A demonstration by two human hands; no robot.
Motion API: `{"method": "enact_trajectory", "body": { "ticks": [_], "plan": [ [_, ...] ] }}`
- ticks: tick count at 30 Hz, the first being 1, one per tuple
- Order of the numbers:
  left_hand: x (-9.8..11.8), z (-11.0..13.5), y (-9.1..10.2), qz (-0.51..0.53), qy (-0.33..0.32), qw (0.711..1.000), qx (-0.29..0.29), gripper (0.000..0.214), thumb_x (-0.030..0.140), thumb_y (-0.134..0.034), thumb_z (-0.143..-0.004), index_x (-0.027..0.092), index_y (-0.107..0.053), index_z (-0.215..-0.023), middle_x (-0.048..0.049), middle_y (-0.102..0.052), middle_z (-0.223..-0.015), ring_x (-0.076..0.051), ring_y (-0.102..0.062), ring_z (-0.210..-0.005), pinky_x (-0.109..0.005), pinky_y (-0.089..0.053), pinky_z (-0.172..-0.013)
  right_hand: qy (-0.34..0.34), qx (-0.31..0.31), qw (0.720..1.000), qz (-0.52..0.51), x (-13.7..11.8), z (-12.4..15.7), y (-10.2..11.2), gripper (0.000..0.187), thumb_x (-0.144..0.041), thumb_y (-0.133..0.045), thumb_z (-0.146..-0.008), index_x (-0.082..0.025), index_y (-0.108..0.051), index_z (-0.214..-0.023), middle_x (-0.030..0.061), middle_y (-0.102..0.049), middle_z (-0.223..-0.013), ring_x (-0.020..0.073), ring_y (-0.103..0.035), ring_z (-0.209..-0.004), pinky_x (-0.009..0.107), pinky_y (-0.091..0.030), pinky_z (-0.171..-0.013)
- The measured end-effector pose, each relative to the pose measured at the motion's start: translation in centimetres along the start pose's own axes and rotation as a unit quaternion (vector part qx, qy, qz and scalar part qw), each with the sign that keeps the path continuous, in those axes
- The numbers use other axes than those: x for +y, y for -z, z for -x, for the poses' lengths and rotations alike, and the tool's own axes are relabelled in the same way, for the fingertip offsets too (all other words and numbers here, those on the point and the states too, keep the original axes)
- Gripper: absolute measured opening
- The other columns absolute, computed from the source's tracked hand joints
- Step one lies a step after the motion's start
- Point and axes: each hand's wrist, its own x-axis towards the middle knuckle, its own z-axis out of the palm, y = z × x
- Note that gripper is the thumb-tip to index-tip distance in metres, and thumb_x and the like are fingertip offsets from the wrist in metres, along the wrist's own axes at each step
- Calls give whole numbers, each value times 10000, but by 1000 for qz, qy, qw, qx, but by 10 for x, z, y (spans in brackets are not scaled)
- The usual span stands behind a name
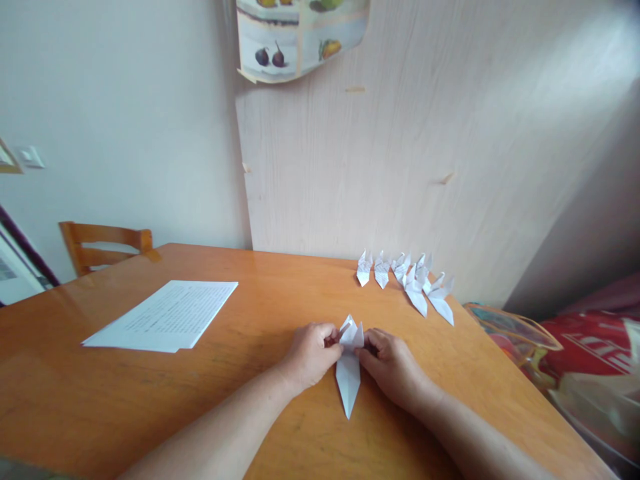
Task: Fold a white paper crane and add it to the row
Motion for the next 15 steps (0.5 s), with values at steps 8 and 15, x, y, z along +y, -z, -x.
{"method": "enact_trajectory", "body": {
  "ticks": [8, 15],
  "plan": [
    [-1, 0, 0, 4, 19, 1000, -6, 90, 234, -619, -780, 176, -671, -736, 2, -686, -747, -163, -591, -721, -243, -389, -642, -5, -2, 1000, -12, 0, -1, 0, 102, -192, -548, -839, -218, -549, -740, -6, -589, -732, 157, -547, -679, 264, -380, -625],
    [1, -1, 4, 8, 45, 999, -7, 115, 271, -650, -754, 170, -649, -700, 10, -647, -698, -156, -559, -688, -242, -367, -618, -13, -8, 1000, -19, -3, 0, 1, 96, -193, -556, -838, -216, -568, -746, -8, -598, -712, 154, -536, -662, 258, -373, -606]
  ]
}}
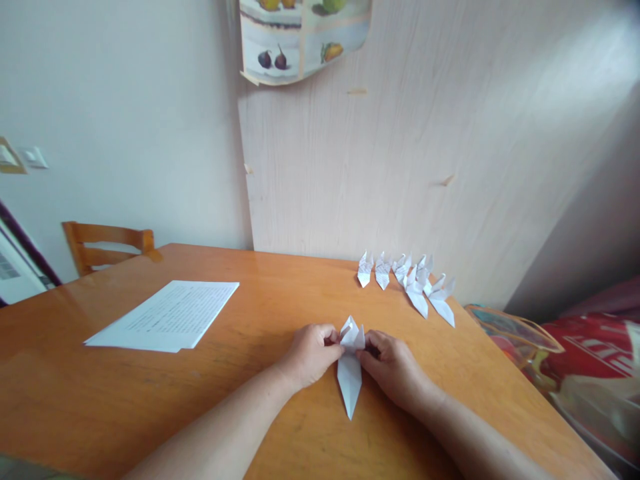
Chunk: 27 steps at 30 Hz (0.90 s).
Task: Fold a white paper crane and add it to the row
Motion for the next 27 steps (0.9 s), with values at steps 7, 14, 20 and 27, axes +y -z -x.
{"method": "enact_trajectory", "body": {
  "ticks": [7, 14, 20, 27],
  "plan": [
    [-1, 0, 0, 2, -1, 1000, 1, 133, 282, -649, -757, 173, -628, -685, 18, -614, -676, -153, -547, -681, -243, -360, -614, -5, -4, 1000, -4, 0, 1, 0, 185, -264, -559, -894, -208, -563, -718, -13, -574, -691, 148, -530, -644, 259, -365, -587],
    [1, 1, 2, -14, 9, 1000, -5, 167, 297, -662, -742, 174, -607, -645, 25, -581, -645, -147, -515, -658, -242, -341, -595, 7, -20, 1000, -20, 0, 2, 5, 270, -322, -545, -941, -209, -591, -700, 6, -599, -717, 167, -574, -690, 279, -409, -626],
    [0, 1, 2, -14, 6, 1000, -11, 169, 308, -657, -748, 177, -603, -657, 24, -586, -656, -151, -521, -668, -243, -346, -601, 8, -27, 999, -20, 4, 2, 4, 283, -323, -540, -950, -212, -607, -698, 15, -603, -733, 180, -599, -725, 288, -430, -668],
    [4, 2, 2, -16, -6, 1000, -15, 150, 316, -622, -793, 178, -626, -735, 16, -619, -730, -154, -545, -711, -239, -365, -627, 17, -22, 1000, 3, 2, 1, 4, 281, -306, -519, -958, -214, -573, -697, 18, -604, -741, 173, -594, -719, 288, -419, -669]
  ]
}}
